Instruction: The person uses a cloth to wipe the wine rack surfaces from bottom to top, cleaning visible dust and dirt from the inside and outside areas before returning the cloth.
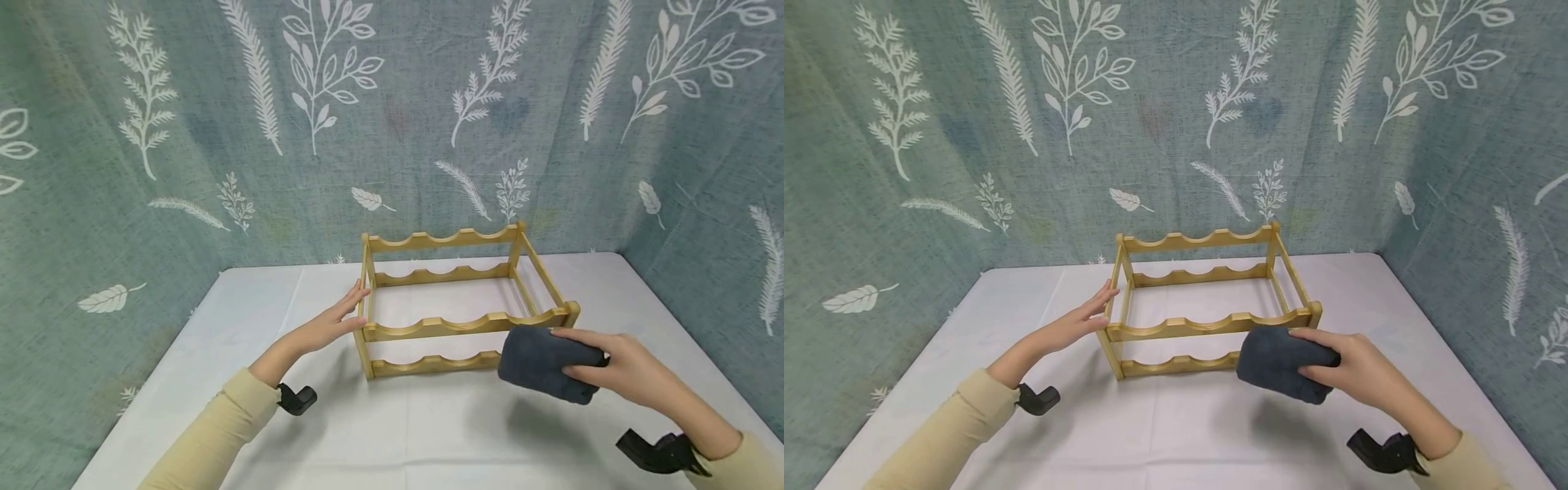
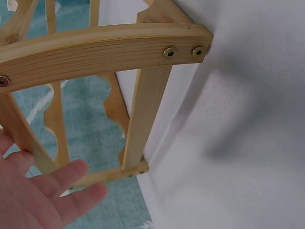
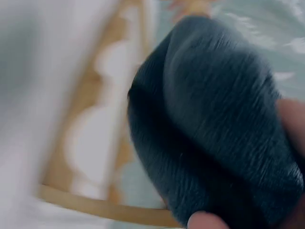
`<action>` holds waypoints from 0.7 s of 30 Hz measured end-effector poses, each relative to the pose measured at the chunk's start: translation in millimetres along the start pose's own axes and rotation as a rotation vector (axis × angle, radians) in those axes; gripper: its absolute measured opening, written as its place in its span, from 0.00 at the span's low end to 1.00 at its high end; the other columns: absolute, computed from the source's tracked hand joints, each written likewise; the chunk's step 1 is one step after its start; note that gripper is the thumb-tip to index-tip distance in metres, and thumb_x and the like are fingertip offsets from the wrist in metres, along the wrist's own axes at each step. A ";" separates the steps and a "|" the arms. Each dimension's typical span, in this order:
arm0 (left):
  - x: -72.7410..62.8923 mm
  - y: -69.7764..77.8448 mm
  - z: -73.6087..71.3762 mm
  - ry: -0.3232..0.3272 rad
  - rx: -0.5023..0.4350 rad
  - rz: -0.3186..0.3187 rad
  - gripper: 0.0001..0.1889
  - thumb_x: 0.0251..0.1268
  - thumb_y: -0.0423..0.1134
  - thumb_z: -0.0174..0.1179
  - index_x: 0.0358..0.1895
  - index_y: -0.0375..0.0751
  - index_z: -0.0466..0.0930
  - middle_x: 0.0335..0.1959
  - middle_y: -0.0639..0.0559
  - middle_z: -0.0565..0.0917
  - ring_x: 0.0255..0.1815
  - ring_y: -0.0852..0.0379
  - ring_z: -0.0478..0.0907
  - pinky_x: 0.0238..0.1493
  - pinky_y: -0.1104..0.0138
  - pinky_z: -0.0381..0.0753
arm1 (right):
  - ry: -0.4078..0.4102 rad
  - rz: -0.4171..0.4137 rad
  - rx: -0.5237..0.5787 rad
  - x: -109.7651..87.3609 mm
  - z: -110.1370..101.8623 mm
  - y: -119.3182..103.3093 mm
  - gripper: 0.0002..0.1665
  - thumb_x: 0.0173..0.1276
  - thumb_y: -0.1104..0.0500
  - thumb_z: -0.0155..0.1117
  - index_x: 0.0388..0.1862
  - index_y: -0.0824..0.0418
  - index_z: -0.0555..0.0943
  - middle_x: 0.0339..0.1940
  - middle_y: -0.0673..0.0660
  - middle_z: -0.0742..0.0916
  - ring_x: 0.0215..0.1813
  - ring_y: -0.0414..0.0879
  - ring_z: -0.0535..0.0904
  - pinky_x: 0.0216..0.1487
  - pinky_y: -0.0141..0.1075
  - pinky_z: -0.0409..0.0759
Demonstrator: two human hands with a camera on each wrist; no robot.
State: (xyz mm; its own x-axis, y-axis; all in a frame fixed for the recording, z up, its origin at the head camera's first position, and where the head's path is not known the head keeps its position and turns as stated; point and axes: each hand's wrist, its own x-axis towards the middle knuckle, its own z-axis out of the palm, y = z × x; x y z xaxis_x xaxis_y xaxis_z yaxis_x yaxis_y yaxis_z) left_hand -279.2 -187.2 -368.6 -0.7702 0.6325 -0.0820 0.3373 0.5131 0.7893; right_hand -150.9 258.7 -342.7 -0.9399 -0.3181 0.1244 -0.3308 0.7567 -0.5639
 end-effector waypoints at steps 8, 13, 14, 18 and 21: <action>-6.1 2.4 1.5 -0.007 0.040 -0.004 0.34 0.70 0.53 0.43 0.74 0.52 0.39 0.74 0.51 0.28 0.73 0.46 0.27 0.65 0.39 0.40 | 0.146 -0.075 -0.057 35.0 -56.1 -30.8 0.31 0.59 0.58 0.67 0.62 0.60 0.72 0.52 0.71 0.78 0.38 0.48 0.82 0.25 0.33 0.75; -10.8 5.4 4.1 -0.026 0.048 0.002 0.35 0.70 0.53 0.43 0.74 0.52 0.39 0.73 0.52 0.27 0.73 0.47 0.26 0.66 0.40 0.40 | 0.085 -0.012 -0.089 77.8 -69.1 -48.4 0.33 0.61 0.52 0.64 0.65 0.57 0.68 0.56 0.70 0.76 0.42 0.56 0.78 0.30 0.39 0.72; -11.4 6.1 5.1 -0.028 0.051 0.008 0.35 0.70 0.53 0.43 0.74 0.51 0.39 0.73 0.52 0.27 0.73 0.47 0.26 0.66 0.40 0.40 | 0.068 -0.008 -0.089 86.9 -68.9 -51.8 0.34 0.62 0.51 0.64 0.66 0.56 0.68 0.57 0.70 0.76 0.43 0.56 0.77 0.31 0.41 0.72; -14.8 8.4 9.7 -0.037 0.063 0.026 0.34 0.71 0.51 0.43 0.74 0.50 0.38 0.73 0.51 0.27 0.73 0.47 0.26 0.66 0.41 0.41 | -0.004 -0.029 -0.100 122.0 -58.8 -64.4 0.33 0.63 0.50 0.62 0.66 0.54 0.68 0.59 0.67 0.75 0.50 0.59 0.75 0.40 0.47 0.74; -17.9 10.2 13.0 -0.051 0.065 0.021 0.34 0.71 0.51 0.43 0.74 0.51 0.37 0.73 0.51 0.27 0.73 0.47 0.26 0.66 0.42 0.41 | -0.060 -0.057 -0.107 145.7 -43.3 -72.5 0.32 0.63 0.53 0.63 0.65 0.54 0.69 0.59 0.66 0.75 0.54 0.59 0.74 0.45 0.48 0.74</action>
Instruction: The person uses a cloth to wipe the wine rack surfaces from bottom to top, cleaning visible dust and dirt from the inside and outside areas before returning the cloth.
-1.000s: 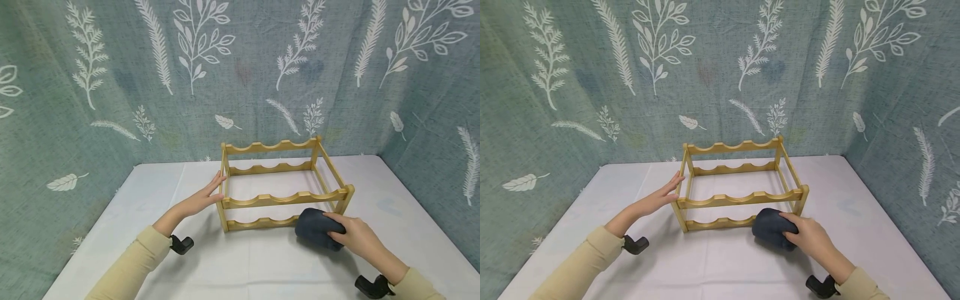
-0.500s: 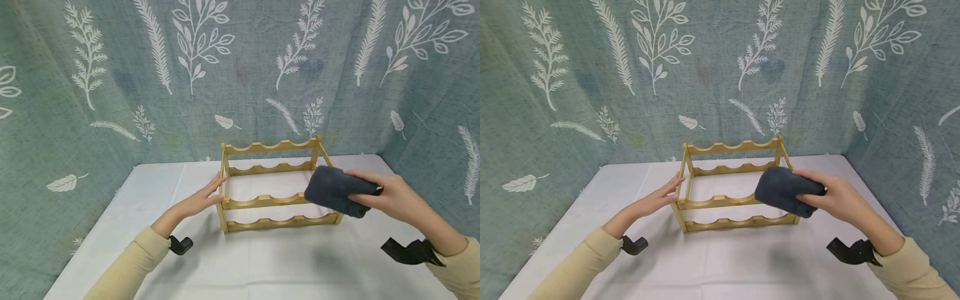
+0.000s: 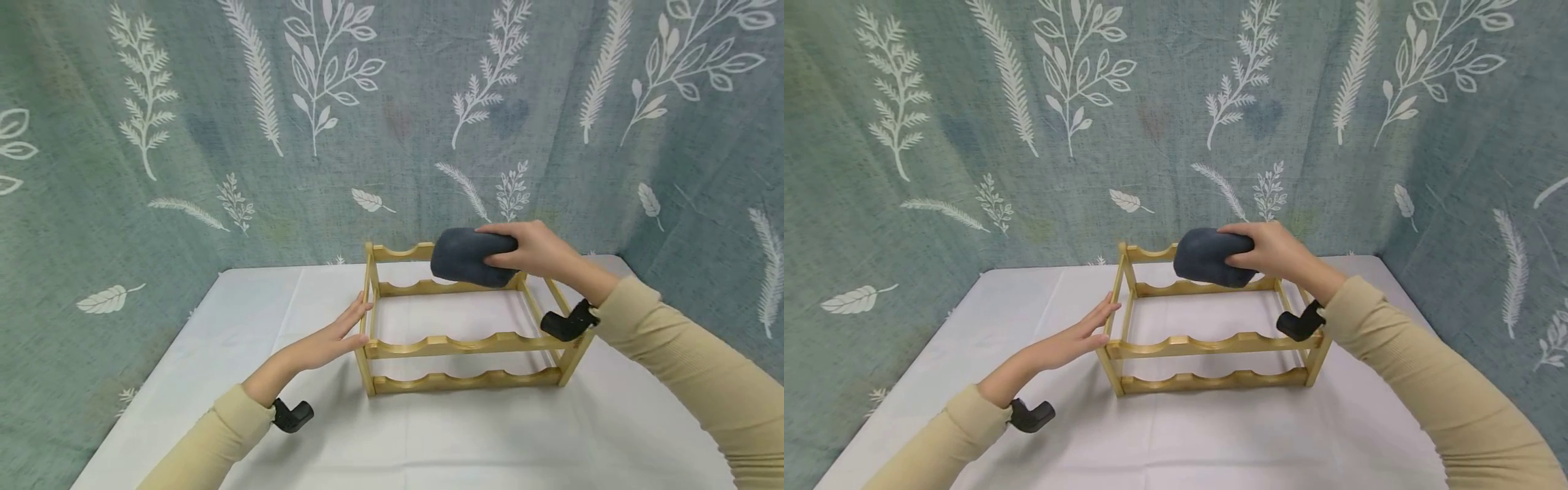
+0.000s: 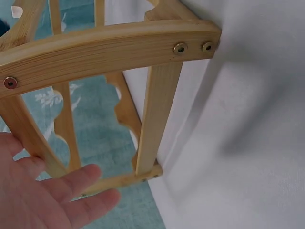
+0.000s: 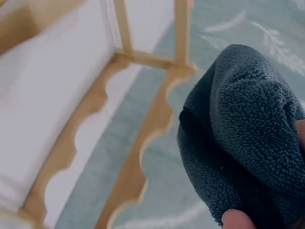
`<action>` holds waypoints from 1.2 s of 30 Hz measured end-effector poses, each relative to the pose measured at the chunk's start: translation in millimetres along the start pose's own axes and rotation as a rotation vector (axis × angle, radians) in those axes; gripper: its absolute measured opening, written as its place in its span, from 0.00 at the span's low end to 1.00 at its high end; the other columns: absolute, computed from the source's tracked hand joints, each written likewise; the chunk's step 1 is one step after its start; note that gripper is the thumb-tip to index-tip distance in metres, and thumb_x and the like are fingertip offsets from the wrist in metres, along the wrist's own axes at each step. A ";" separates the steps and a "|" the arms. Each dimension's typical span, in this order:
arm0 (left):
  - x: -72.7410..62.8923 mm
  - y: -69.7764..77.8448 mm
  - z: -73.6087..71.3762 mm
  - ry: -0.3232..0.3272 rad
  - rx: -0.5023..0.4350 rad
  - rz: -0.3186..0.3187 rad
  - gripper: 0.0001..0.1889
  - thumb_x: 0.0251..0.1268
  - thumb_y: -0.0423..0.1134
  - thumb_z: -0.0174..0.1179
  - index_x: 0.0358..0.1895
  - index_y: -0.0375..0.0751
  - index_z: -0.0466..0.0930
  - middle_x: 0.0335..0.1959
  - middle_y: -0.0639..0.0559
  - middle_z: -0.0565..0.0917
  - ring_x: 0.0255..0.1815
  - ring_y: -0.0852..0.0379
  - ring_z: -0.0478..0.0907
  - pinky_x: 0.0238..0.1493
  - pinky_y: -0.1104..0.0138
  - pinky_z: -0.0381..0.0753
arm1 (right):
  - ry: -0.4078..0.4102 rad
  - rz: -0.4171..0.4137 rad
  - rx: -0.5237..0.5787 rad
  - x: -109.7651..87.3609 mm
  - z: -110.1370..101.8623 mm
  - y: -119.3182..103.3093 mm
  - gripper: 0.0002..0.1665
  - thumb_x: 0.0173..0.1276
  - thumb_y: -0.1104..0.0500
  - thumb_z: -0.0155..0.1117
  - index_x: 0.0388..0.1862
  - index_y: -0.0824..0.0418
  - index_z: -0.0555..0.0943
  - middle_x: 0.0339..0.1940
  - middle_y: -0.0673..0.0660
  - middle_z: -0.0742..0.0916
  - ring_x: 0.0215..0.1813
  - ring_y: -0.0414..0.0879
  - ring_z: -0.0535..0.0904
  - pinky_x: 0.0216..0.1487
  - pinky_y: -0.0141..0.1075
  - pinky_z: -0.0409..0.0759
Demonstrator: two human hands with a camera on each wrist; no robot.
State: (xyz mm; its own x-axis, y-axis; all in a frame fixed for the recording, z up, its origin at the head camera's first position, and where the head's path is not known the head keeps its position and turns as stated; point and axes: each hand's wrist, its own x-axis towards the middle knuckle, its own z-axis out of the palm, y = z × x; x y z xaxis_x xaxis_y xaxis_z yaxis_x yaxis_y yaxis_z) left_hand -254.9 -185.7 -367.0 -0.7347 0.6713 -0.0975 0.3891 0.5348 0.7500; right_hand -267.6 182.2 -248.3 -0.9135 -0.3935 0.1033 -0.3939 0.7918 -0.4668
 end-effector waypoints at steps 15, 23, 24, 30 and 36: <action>-7.1 5.4 -0.2 0.005 0.100 -0.011 0.35 0.69 0.57 0.42 0.74 0.48 0.41 0.74 0.49 0.31 0.73 0.45 0.31 0.66 0.42 0.46 | -0.227 -0.184 -0.280 105.4 114.2 -31.2 0.29 0.62 0.56 0.63 0.64 0.53 0.71 0.56 0.58 0.80 0.53 0.51 0.78 0.51 0.42 0.76; -6.1 4.8 2.1 0.037 0.134 0.036 0.32 0.71 0.53 0.43 0.73 0.48 0.45 0.74 0.52 0.33 0.74 0.46 0.34 0.66 0.41 0.44 | -0.272 -0.244 -0.460 134.2 165.7 -18.8 0.29 0.62 0.55 0.64 0.63 0.49 0.71 0.54 0.54 0.81 0.52 0.48 0.78 0.51 0.40 0.77; -5.7 4.5 2.7 0.046 0.137 0.045 0.32 0.71 0.52 0.43 0.73 0.48 0.46 0.74 0.52 0.34 0.74 0.46 0.35 0.66 0.41 0.45 | -0.263 -0.239 -0.458 135.8 168.2 -16.8 0.29 0.61 0.55 0.65 0.63 0.49 0.72 0.53 0.54 0.82 0.51 0.49 0.78 0.50 0.40 0.77; -5.5 6.3 3.5 0.070 0.170 0.037 0.31 0.71 0.51 0.44 0.73 0.48 0.47 0.75 0.54 0.36 0.73 0.46 0.40 0.65 0.43 0.50 | -0.329 -0.197 -0.432 138.3 164.4 -6.2 0.30 0.62 0.57 0.64 0.64 0.50 0.70 0.56 0.56 0.80 0.55 0.51 0.76 0.53 0.42 0.75; -5.9 10.2 2.5 0.066 0.229 0.004 0.31 0.71 0.52 0.43 0.73 0.49 0.47 0.75 0.54 0.37 0.73 0.46 0.45 0.64 0.45 0.55 | -0.425 -0.189 -0.412 128.9 147.5 15.3 0.31 0.63 0.58 0.62 0.65 0.51 0.68 0.57 0.58 0.78 0.57 0.53 0.74 0.55 0.44 0.73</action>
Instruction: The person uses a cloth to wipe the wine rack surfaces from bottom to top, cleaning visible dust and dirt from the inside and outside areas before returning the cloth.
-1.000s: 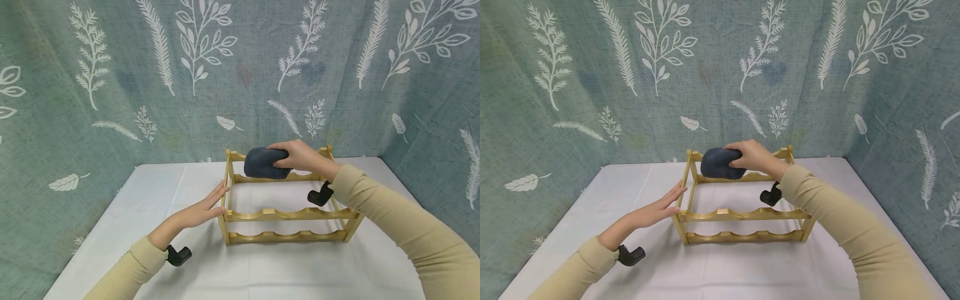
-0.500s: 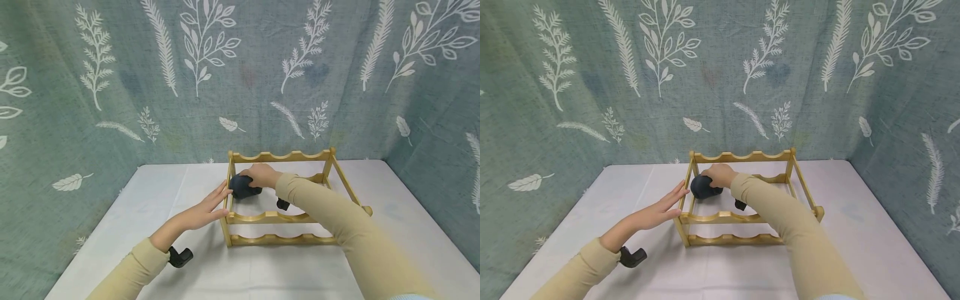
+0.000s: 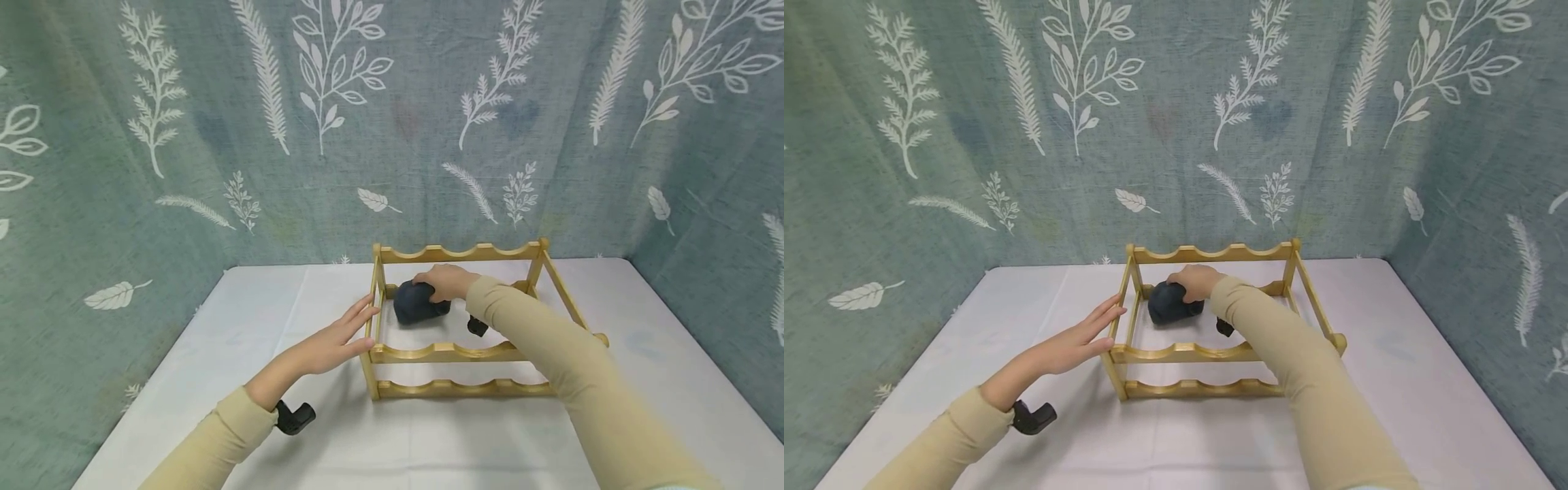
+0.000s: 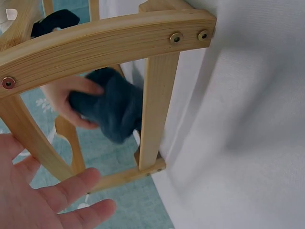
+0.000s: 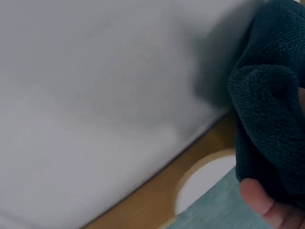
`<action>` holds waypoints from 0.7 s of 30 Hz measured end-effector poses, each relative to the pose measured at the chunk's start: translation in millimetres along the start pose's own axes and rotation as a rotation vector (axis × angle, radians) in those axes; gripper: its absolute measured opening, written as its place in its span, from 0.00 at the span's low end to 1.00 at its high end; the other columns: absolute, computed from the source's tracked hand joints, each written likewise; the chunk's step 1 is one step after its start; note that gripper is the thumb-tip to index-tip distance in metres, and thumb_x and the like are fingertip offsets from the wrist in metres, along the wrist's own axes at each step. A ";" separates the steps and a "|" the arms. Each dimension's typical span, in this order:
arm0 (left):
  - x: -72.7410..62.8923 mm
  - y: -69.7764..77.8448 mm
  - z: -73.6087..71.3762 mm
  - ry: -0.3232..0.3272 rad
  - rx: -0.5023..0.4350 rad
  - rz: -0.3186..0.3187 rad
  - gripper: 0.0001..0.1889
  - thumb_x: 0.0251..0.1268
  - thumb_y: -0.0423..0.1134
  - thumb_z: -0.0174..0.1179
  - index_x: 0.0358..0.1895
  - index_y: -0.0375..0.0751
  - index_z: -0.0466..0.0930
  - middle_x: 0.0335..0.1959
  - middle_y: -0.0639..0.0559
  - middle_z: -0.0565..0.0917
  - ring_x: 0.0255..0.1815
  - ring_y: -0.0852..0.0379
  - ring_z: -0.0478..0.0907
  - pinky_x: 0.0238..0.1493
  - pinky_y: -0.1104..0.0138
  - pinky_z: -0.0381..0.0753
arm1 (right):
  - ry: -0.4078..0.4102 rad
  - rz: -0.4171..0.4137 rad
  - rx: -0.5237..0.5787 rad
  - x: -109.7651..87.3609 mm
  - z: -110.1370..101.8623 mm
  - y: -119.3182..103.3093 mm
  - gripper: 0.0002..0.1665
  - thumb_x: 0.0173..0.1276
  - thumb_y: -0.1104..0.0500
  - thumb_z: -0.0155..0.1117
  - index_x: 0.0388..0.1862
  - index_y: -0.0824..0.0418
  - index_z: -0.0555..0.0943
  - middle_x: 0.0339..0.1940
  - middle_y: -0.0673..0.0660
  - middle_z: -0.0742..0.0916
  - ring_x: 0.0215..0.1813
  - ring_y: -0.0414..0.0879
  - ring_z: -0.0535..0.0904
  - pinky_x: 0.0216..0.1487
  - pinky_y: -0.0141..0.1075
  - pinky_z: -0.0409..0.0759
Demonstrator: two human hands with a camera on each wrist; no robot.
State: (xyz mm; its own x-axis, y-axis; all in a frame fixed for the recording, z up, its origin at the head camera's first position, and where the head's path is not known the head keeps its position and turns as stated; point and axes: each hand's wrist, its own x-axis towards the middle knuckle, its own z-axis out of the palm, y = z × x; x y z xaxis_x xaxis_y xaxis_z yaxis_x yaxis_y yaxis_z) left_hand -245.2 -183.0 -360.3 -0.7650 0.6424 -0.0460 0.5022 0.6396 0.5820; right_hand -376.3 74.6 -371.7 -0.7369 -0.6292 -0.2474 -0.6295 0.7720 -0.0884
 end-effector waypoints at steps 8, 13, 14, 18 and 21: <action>-0.6 0.8 0.0 0.010 0.010 0.024 0.31 0.71 0.50 0.43 0.73 0.47 0.47 0.75 0.52 0.36 0.72 0.43 0.47 0.63 0.44 0.56 | -0.119 0.075 0.147 -34.5 3.6 41.3 0.30 0.64 0.61 0.60 0.65 0.53 0.66 0.59 0.65 0.73 0.50 0.55 0.76 0.32 0.40 0.79; -1.2 -0.7 -0.6 0.007 0.000 0.022 0.32 0.71 0.54 0.41 0.73 0.48 0.46 0.74 0.52 0.35 0.72 0.44 0.45 0.64 0.44 0.55 | -0.145 0.148 0.181 -54.9 -0.3 62.6 0.28 0.62 0.64 0.60 0.63 0.55 0.69 0.60 0.65 0.73 0.55 0.57 0.72 0.32 0.41 0.79; -1.3 -0.7 -0.4 0.007 -0.006 0.026 0.31 0.71 0.53 0.41 0.73 0.48 0.45 0.74 0.51 0.35 0.72 0.44 0.44 0.64 0.44 0.55 | -0.146 0.146 0.177 -58.1 -0.4 66.2 0.28 0.61 0.65 0.60 0.62 0.55 0.69 0.59 0.65 0.74 0.56 0.57 0.72 0.37 0.42 0.78; -1.0 -0.1 1.0 0.002 -0.013 0.030 0.31 0.72 0.53 0.41 0.73 0.46 0.45 0.74 0.50 0.35 0.73 0.43 0.44 0.64 0.43 0.54 | -0.174 0.163 0.155 -70.4 0.5 80.2 0.28 0.57 0.70 0.60 0.58 0.57 0.70 0.56 0.63 0.76 0.52 0.54 0.73 0.45 0.42 0.72; -1.0 0.2 1.4 -0.002 -0.001 0.019 0.32 0.71 0.54 0.40 0.73 0.48 0.45 0.75 0.52 0.35 0.73 0.44 0.44 0.64 0.44 0.54 | -0.210 0.233 0.120 -80.5 1.7 89.0 0.28 0.55 0.73 0.60 0.55 0.56 0.71 0.53 0.62 0.77 0.44 0.50 0.71 0.39 0.39 0.69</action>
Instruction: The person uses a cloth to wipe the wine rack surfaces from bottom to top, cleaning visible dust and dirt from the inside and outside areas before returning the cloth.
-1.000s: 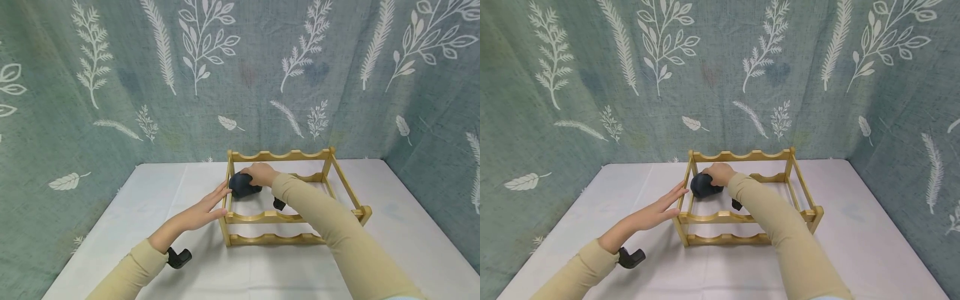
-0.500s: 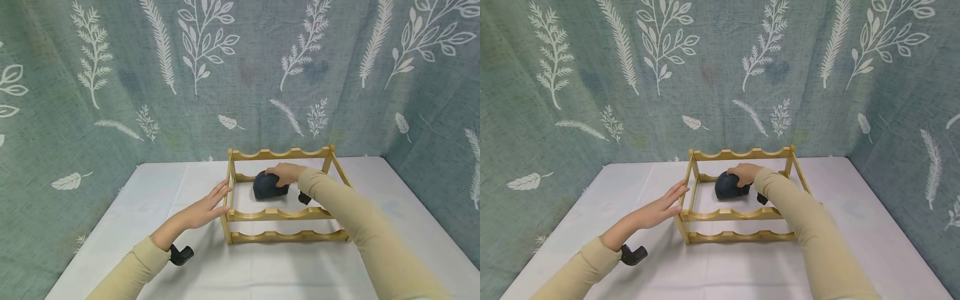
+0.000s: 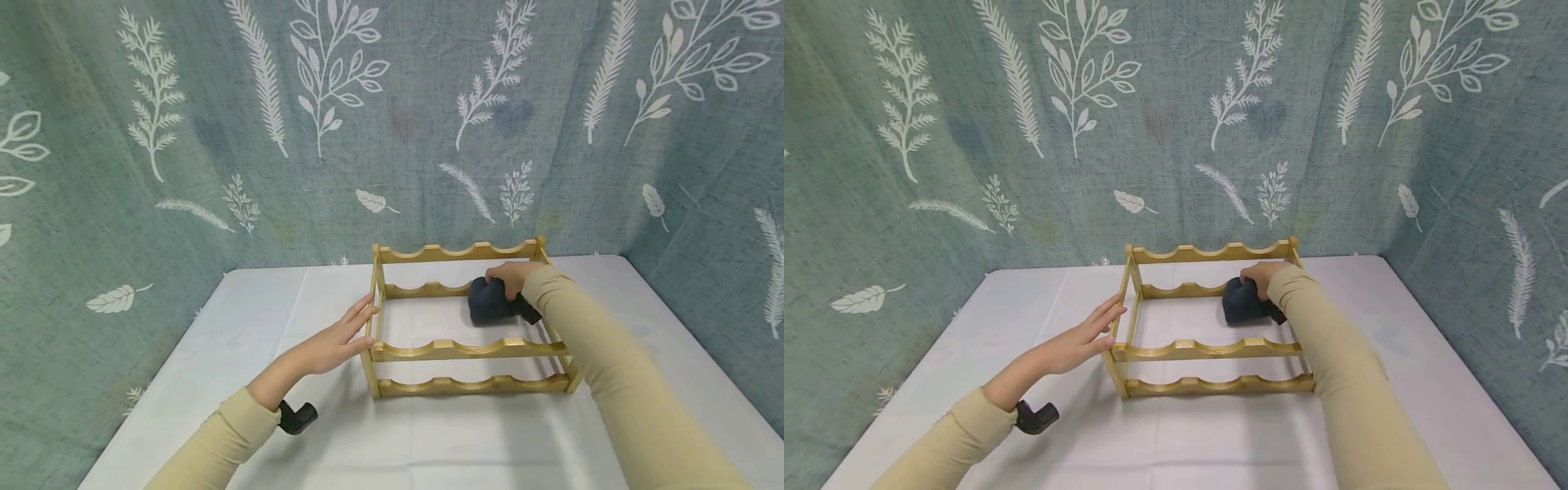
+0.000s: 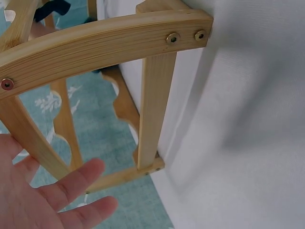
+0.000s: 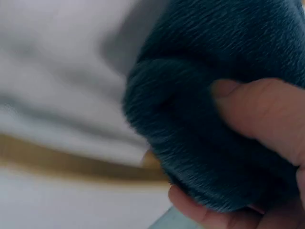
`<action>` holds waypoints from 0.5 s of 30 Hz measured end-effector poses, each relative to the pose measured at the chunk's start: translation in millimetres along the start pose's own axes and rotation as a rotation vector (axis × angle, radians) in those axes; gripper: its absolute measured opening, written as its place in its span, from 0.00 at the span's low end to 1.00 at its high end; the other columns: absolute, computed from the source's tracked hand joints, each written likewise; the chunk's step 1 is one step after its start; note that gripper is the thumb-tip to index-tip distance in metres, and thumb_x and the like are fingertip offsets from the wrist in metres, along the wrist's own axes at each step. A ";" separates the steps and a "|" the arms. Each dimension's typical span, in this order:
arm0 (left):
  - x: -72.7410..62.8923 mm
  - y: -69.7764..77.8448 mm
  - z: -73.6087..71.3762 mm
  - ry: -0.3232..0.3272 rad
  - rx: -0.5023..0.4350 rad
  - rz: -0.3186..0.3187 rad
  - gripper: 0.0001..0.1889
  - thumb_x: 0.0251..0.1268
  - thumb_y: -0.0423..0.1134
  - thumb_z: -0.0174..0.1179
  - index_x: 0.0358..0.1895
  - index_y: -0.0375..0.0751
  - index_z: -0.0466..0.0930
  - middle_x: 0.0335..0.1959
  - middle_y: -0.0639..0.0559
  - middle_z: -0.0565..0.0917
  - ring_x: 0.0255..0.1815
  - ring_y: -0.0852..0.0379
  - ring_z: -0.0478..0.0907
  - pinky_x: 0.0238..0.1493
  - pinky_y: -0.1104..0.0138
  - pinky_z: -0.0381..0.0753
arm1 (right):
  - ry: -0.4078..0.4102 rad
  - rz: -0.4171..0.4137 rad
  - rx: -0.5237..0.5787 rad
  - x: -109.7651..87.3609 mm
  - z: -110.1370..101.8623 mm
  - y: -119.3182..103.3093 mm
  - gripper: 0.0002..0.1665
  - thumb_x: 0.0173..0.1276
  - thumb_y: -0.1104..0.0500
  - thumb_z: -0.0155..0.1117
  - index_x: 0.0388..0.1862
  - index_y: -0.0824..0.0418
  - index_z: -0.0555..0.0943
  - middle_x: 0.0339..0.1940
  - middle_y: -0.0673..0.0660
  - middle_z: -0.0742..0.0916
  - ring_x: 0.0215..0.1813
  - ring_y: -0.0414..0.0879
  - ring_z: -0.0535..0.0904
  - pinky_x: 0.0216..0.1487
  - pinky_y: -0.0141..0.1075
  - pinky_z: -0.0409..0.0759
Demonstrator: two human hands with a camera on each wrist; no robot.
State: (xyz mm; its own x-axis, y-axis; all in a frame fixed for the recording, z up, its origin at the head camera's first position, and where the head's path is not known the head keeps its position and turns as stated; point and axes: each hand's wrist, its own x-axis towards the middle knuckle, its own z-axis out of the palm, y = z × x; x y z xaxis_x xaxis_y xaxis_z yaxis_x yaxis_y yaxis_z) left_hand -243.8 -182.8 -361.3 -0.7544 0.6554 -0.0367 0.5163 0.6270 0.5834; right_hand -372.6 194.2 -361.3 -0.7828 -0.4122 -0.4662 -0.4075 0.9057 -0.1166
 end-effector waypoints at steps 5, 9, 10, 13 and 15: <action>1.5 0.3 0.4 -0.005 0.000 -0.006 0.31 0.72 0.52 0.41 0.73 0.48 0.45 0.74 0.53 0.35 0.73 0.45 0.44 0.64 0.44 0.54 | -0.009 0.060 -0.061 -10.1 1.7 10.2 0.26 0.53 0.73 0.60 0.52 0.58 0.72 0.50 0.62 0.79 0.38 0.49 0.70 0.36 0.38 0.67; 2.5 0.2 0.4 -0.005 -0.007 -0.003 0.31 0.72 0.50 0.42 0.73 0.48 0.45 0.74 0.54 0.35 0.73 0.45 0.44 0.64 0.45 0.55 | 0.008 0.030 -0.054 -13.6 0.7 11.4 0.26 0.54 0.74 0.59 0.52 0.59 0.72 0.50 0.63 0.79 0.39 0.49 0.70 0.35 0.37 0.67; 2.6 0.1 0.4 -0.005 -0.008 -0.003 0.31 0.72 0.50 0.42 0.73 0.48 0.45 0.74 0.54 0.35 0.73 0.45 0.44 0.64 0.45 0.55 | 0.005 0.022 -0.040 -14.0 0.2 11.9 0.26 0.54 0.74 0.59 0.52 0.59 0.72 0.51 0.63 0.78 0.40 0.49 0.70 0.34 0.37 0.66; 2.6 0.0 0.5 -0.009 -0.020 -0.006 0.30 0.72 0.49 0.42 0.73 0.49 0.45 0.74 0.55 0.34 0.73 0.46 0.44 0.64 0.45 0.56 | 0.000 -0.031 0.028 -14.3 -1.6 12.7 0.29 0.56 0.73 0.59 0.58 0.59 0.69 0.57 0.67 0.74 0.45 0.52 0.71 0.37 0.39 0.69; 2.4 -0.4 0.7 -0.011 -0.030 -0.008 0.30 0.72 0.47 0.42 0.73 0.49 0.44 0.74 0.55 0.33 0.72 0.46 0.45 0.64 0.46 0.57 | 0.006 -0.099 0.060 -13.2 -2.7 12.6 0.33 0.59 0.71 0.59 0.64 0.60 0.65 0.62 0.69 0.70 0.54 0.57 0.71 0.45 0.43 0.72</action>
State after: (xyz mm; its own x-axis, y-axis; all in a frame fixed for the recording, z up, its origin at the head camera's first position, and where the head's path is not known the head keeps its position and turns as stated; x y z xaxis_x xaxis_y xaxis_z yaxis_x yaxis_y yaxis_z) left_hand -245.6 -181.2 -362.3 -0.7536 0.6554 -0.0505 0.4980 0.6193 0.6071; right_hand -368.7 210.8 -354.3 -0.7431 -0.5001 -0.4447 -0.4538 0.8649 -0.2143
